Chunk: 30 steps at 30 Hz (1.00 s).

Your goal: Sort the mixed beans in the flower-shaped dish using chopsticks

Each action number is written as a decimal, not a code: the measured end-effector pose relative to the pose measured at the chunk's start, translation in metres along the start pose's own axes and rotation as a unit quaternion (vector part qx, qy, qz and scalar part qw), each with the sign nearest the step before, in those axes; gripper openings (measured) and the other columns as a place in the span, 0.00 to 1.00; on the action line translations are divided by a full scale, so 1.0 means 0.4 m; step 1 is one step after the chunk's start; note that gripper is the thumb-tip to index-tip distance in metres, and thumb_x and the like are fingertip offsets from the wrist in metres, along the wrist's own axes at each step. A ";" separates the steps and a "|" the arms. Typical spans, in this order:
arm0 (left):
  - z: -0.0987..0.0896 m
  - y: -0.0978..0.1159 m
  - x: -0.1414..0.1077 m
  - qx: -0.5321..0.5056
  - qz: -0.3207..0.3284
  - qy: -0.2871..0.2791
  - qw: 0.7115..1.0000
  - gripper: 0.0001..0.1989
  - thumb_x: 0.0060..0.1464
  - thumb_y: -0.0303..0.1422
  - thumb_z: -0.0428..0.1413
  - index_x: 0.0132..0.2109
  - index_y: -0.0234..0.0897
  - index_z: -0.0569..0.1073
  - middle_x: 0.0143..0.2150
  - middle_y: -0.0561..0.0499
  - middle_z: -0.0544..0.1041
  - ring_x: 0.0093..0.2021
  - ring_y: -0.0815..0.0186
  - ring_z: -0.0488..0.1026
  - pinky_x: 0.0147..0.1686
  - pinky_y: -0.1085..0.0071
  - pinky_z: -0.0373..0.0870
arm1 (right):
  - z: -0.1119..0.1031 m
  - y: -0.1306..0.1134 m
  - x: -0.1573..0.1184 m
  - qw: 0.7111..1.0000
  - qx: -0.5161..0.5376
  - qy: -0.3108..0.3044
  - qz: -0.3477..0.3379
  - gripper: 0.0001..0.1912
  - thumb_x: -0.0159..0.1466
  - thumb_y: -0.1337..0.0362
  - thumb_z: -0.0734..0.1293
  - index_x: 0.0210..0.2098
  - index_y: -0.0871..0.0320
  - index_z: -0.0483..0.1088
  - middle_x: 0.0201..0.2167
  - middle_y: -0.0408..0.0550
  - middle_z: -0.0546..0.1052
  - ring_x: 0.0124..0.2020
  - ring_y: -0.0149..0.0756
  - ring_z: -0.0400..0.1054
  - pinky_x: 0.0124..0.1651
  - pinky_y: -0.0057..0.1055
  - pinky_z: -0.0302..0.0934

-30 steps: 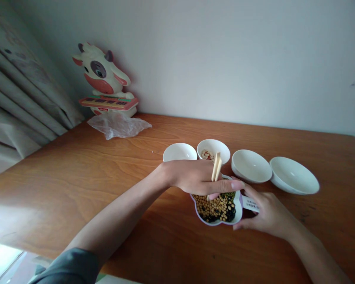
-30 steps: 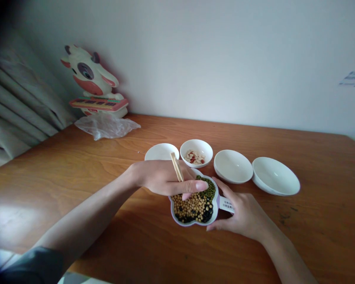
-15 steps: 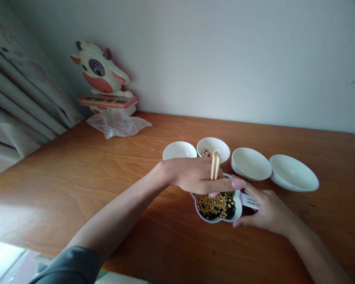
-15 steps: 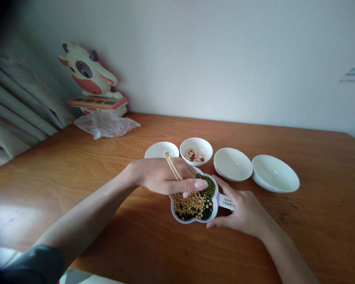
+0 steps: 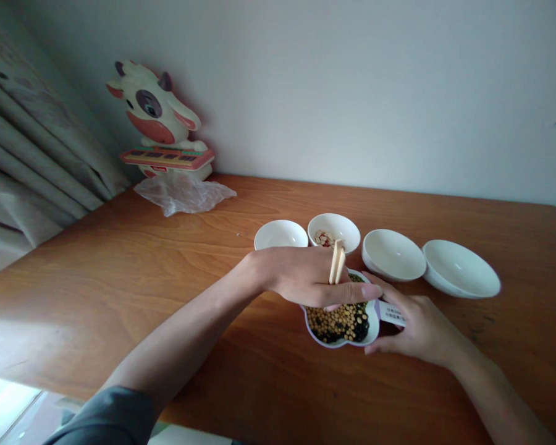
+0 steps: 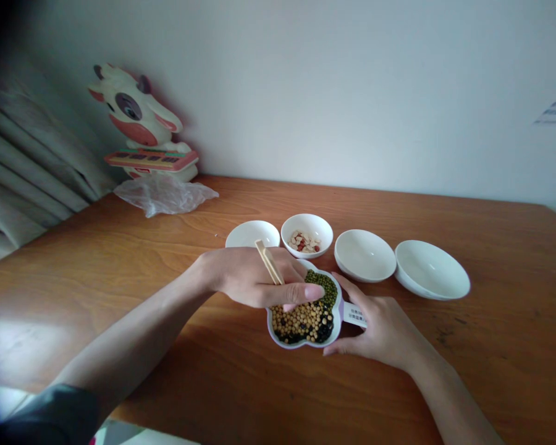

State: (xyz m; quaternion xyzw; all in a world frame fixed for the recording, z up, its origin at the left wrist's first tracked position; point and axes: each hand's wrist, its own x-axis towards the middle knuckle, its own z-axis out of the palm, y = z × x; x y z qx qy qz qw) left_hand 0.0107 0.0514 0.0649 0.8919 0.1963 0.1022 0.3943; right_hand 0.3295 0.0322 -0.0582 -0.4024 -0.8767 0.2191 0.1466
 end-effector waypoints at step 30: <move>0.020 -0.035 0.016 0.068 0.070 0.025 0.995 0.36 0.78 0.48 0.51 0.21 0.37 0.70 0.24 0.47 0.77 0.25 0.67 0.70 0.29 0.67 0.65 | -0.013 -0.021 0.009 1.000 -0.009 0.008 -0.007 0.67 0.51 0.46 0.86 0.82 0.48 0.53 0.53 0.53 0.89 0.46 0.56 0.87 0.47 0.44 0.83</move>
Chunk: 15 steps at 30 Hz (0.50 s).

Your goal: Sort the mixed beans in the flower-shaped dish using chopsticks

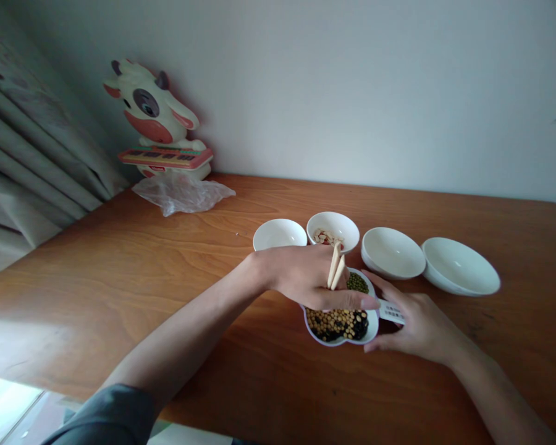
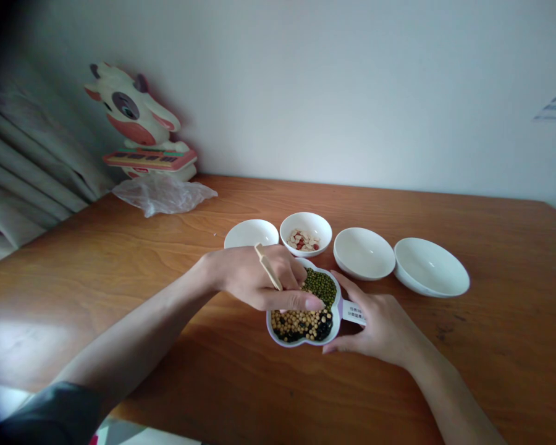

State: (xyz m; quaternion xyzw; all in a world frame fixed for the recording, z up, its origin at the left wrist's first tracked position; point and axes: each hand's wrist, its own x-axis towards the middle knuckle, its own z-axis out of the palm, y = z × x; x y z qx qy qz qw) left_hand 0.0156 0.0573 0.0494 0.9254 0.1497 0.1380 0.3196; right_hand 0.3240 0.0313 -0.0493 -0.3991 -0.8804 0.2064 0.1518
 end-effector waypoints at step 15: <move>-0.015 0.006 -0.008 0.015 0.009 0.005 1.000 0.33 0.79 0.43 0.51 0.23 0.37 0.72 0.25 0.46 0.78 0.26 0.66 0.73 0.30 0.67 0.66 | 0.003 0.003 -0.002 1.000 0.014 -0.008 -0.001 0.66 0.53 0.45 0.85 0.81 0.48 0.52 0.56 0.54 0.87 0.46 0.54 0.87 0.45 0.42 0.82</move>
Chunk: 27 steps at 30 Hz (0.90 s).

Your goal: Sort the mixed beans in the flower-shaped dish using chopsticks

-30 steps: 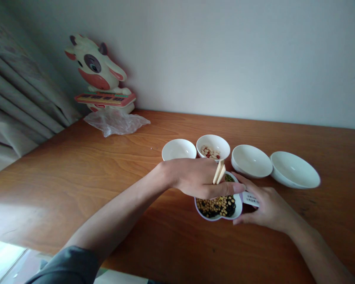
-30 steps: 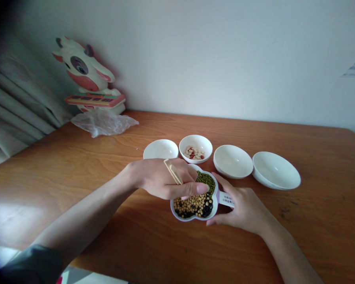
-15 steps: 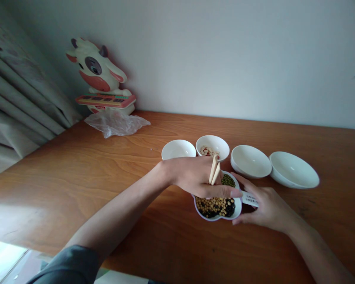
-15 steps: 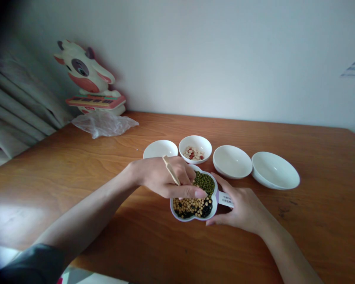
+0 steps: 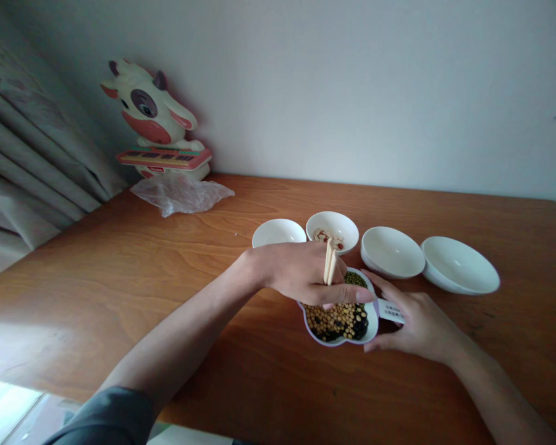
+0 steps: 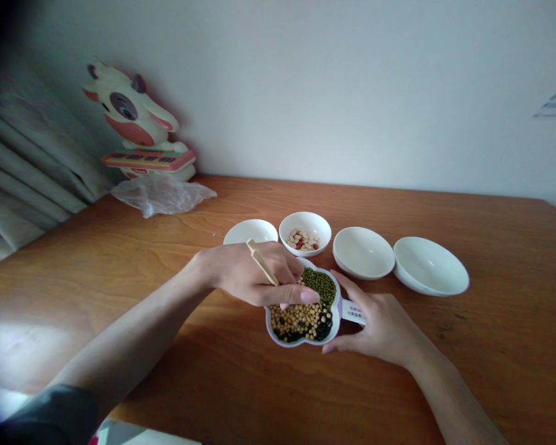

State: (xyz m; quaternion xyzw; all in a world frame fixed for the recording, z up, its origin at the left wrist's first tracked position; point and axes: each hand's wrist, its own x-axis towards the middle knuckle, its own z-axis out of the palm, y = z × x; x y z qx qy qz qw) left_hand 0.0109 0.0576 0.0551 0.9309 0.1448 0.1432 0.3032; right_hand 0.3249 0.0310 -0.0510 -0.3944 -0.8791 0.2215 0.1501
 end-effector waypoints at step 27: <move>0.002 0.006 0.002 -0.002 -0.017 -0.023 1.000 0.35 0.80 0.46 0.48 0.23 0.36 0.70 0.25 0.47 0.76 0.25 0.68 0.69 0.28 0.68 0.62 | 0.001 -0.001 -0.001 0.999 0.005 -0.015 0.031 0.66 0.53 0.41 0.84 0.82 0.48 0.52 0.51 0.52 0.89 0.40 0.52 0.87 0.44 0.43 0.81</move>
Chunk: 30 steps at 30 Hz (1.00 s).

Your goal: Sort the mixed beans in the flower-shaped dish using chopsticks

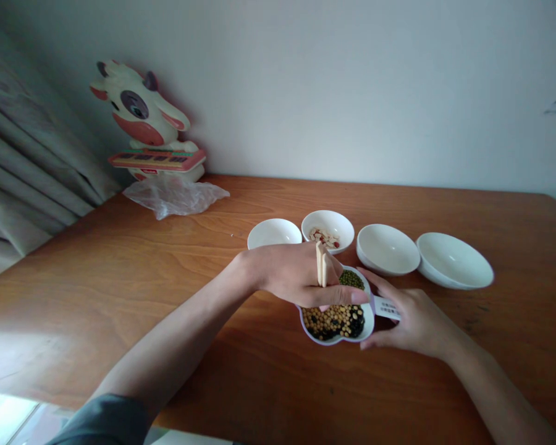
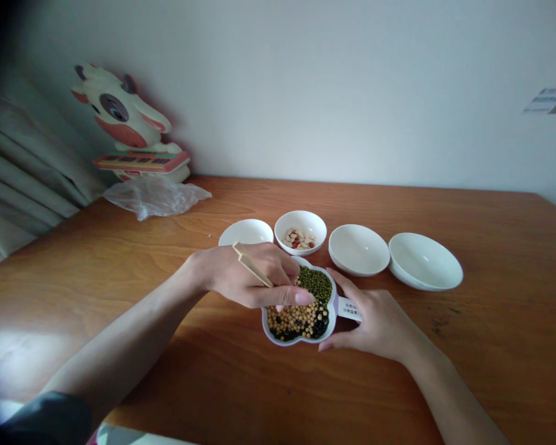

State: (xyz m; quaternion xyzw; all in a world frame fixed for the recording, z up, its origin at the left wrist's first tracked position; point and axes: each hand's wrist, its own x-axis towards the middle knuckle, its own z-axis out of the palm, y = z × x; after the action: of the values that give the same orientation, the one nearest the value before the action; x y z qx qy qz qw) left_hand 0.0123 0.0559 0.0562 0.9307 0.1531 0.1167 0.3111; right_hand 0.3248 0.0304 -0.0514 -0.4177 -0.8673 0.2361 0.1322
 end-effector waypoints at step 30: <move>0.008 -0.018 0.011 0.044 0.076 0.096 0.992 0.31 0.79 0.38 0.52 0.22 0.37 0.67 0.23 0.50 0.75 0.24 0.69 0.70 0.28 0.69 0.64 | 0.000 0.002 0.002 1.000 0.005 -0.005 -0.003 0.67 0.54 0.36 0.83 0.82 0.49 0.52 0.51 0.54 0.89 0.46 0.57 0.86 0.48 0.47 0.81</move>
State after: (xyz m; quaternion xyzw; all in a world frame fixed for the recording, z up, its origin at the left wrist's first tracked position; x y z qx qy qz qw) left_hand 0.0158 0.0612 0.0496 0.9369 0.1162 0.2215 0.2441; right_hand 0.3249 0.0313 -0.0517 -0.4133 -0.8681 0.2418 0.1305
